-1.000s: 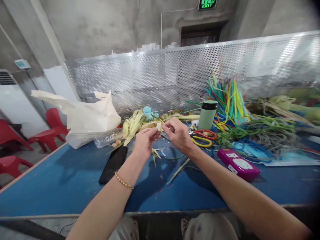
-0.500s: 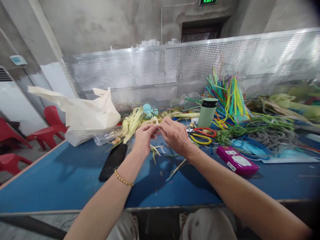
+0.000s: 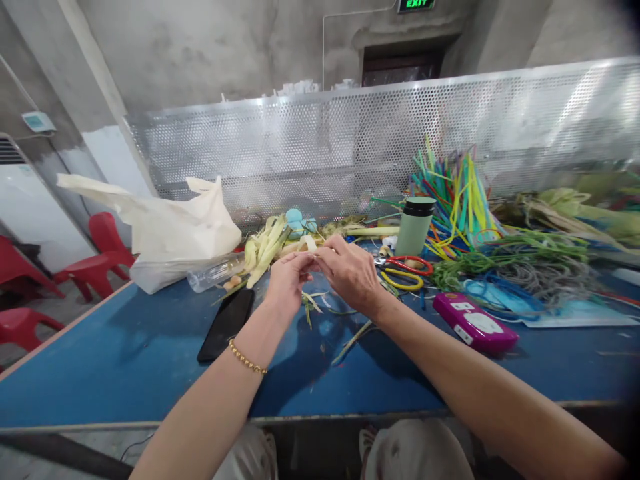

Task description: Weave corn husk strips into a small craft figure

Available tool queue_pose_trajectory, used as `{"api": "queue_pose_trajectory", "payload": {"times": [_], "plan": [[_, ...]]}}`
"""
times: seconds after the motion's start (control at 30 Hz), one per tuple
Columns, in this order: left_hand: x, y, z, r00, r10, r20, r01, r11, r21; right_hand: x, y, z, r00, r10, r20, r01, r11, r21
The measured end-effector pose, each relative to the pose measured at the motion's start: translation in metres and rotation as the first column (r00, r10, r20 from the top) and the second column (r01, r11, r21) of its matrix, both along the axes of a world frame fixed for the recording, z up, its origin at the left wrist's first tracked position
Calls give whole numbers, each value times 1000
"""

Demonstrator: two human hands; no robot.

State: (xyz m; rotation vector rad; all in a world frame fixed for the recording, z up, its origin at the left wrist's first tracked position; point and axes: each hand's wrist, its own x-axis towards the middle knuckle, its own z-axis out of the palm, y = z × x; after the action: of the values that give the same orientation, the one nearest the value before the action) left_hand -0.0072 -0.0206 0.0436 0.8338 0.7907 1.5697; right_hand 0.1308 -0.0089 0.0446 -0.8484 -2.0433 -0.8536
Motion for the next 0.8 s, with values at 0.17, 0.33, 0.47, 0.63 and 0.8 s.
{"api": "queue_pose_trajectory", "payload": {"times": [0.17,0.33,0.47,0.63,0.8], "plan": [[-1,-1,1,999,-23,37,23,1000,5,0,0,1,1000,29,2,-29,999,-25],[1,-2,2,994,-95,60,91,994,60,1,3,2,968,143,-207,-183,964,-191],[2,-2,1,993,-102,56,97,991,87,3,9,2,885,238,-401,-354,903,-244],[3,-1,-1,996,-83,-42,88,986,144,6,18,4,804,276,-526,-476,830,-292],[3,-1,-3,976,28,-217,24,973,231,8,20,8,768,210,-605,-523,750,-404]]}}
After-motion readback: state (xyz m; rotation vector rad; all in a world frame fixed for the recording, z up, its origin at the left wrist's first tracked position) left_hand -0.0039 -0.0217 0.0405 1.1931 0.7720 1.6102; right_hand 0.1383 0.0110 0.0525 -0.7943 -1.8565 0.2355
